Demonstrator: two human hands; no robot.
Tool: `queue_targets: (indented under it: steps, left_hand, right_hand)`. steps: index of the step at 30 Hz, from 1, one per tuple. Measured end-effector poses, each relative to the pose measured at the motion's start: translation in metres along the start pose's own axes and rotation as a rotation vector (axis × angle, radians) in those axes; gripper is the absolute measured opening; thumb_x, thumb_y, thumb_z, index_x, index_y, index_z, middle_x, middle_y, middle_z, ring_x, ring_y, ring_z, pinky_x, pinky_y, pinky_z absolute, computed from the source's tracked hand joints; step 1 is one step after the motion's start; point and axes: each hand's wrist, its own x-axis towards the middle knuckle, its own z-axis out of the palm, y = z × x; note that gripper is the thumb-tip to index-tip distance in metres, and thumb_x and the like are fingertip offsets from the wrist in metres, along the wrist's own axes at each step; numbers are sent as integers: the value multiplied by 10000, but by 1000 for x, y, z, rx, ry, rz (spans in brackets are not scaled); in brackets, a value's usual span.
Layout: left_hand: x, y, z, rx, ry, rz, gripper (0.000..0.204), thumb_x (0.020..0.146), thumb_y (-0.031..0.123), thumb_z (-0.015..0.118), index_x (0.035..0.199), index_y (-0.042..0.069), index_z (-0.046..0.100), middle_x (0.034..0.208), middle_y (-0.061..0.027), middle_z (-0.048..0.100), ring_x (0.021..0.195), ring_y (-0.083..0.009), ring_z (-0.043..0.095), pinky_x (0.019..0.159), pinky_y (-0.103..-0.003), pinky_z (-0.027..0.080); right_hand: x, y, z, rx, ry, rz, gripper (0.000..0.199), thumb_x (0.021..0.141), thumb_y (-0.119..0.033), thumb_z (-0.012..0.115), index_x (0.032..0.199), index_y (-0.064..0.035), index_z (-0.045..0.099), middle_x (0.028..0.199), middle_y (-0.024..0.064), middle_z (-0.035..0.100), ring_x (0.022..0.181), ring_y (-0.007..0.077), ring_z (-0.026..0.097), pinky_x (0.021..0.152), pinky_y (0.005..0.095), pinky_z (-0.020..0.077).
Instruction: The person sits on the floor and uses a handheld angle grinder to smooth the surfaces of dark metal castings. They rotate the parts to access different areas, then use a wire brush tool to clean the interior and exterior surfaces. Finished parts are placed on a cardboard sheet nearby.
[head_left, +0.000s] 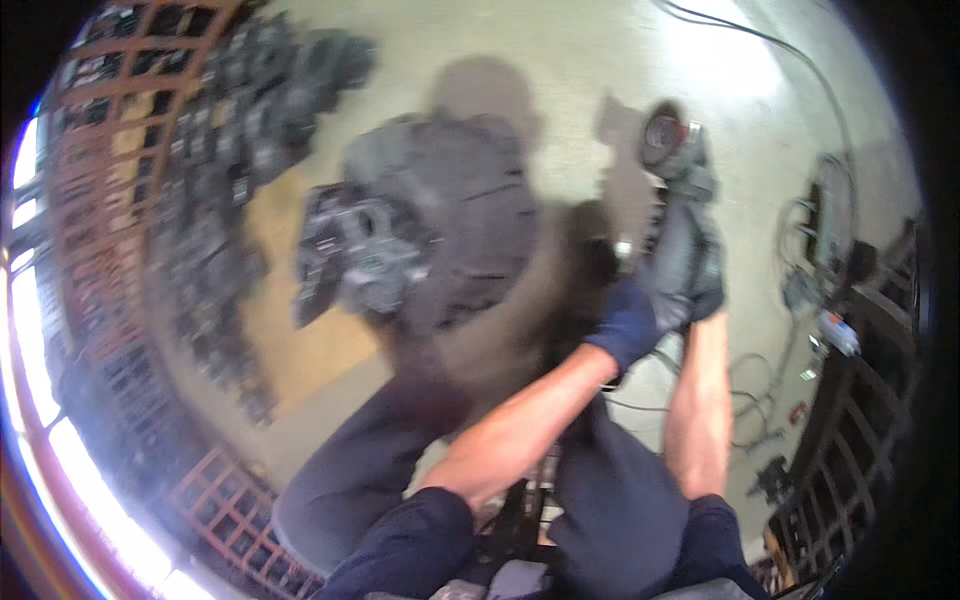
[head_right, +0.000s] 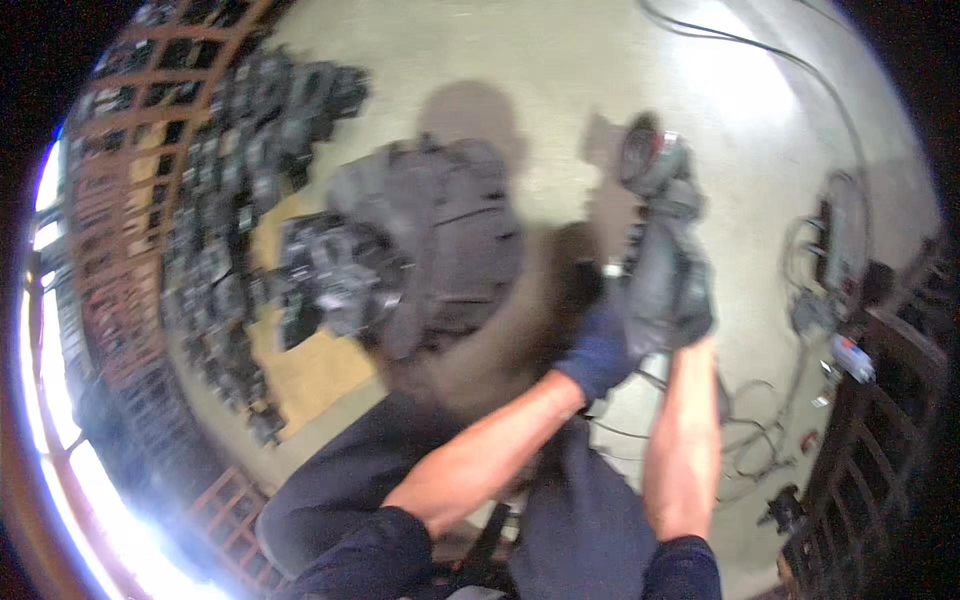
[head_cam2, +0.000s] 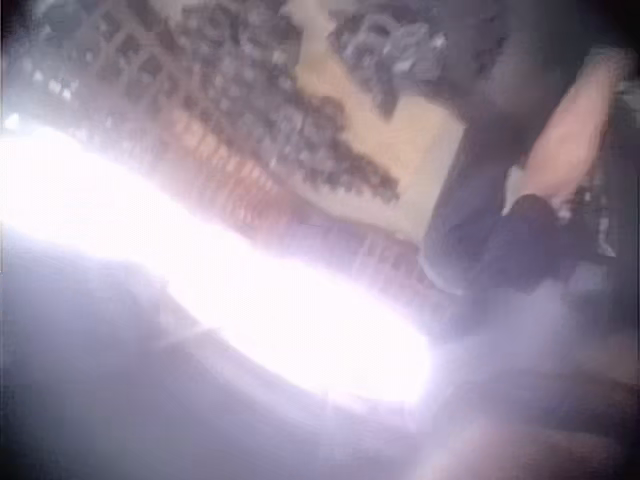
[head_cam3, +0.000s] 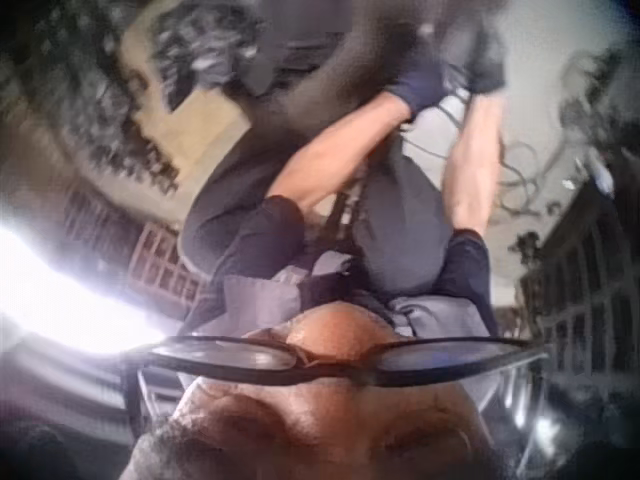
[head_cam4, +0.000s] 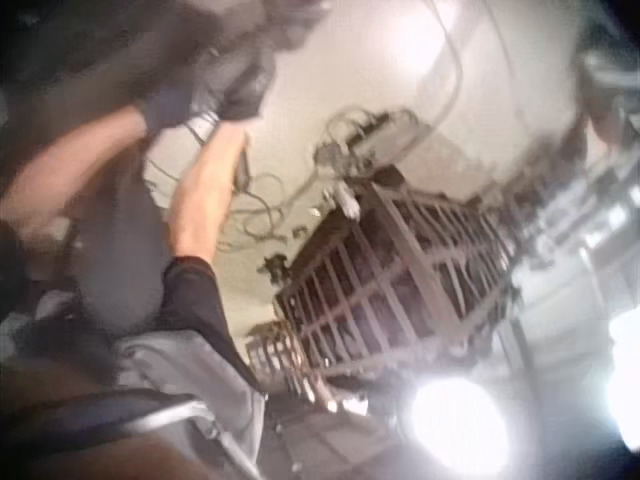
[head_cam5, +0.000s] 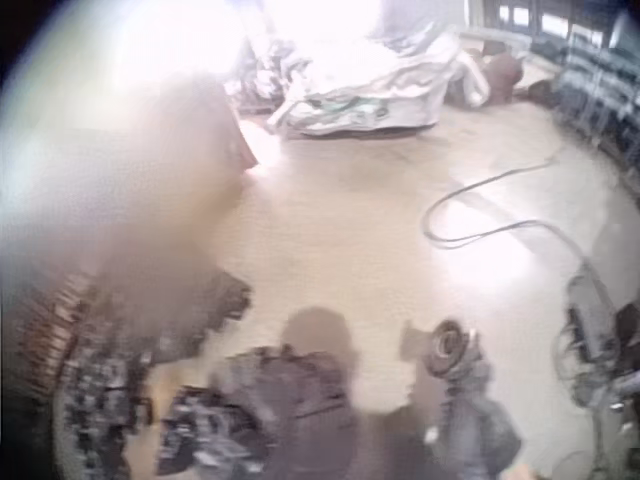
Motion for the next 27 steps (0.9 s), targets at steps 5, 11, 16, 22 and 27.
queue_targets:
  steps: [5,11,16,22,27]
  left_hand:
    - [24,19,13,321,62,-304,574,781,198,731,1236,-38,473,964,-304,669,922,-490,662,794,-531,532]
    - [-2,-15,4,376,-25,-39,563,771,261,771,1194,-20,527,1001,-314,654,939,-479,650,798,-527,532]
    - [-65,56,-67,1015,-379,258,404,877,278,637,1226,78,604,925,-147,658,888,-284,684,665,-433,569]
    - [-95,189,-267,1124,91,801,347,881,67,658,1223,31,623,1134,-157,671,1023,-301,666,845,-397,534]
    - [-116,102,-390,891,669,178,344,1019,149,572,1326,-8,568,1244,-188,627,1155,-279,619,1015,-366,462]
  right_hand:
    - [25,-20,-21,-585,-171,-59,371,872,-230,716,1134,19,632,910,107,686,740,198,649,688,335,545]
    - [50,-23,-14,-827,-84,-118,357,816,-216,744,1080,13,673,857,93,688,699,191,655,644,329,534]
    - [56,-24,-20,-864,-51,28,393,775,-217,756,1079,24,689,892,112,727,734,196,660,676,354,540]
    - [27,-30,-16,-1253,177,-67,457,758,-278,758,1110,1,676,991,183,732,878,300,702,798,401,536]
    - [-6,-13,-13,-1589,275,-597,479,786,-329,756,1157,-39,664,1099,230,696,996,376,684,884,461,528]
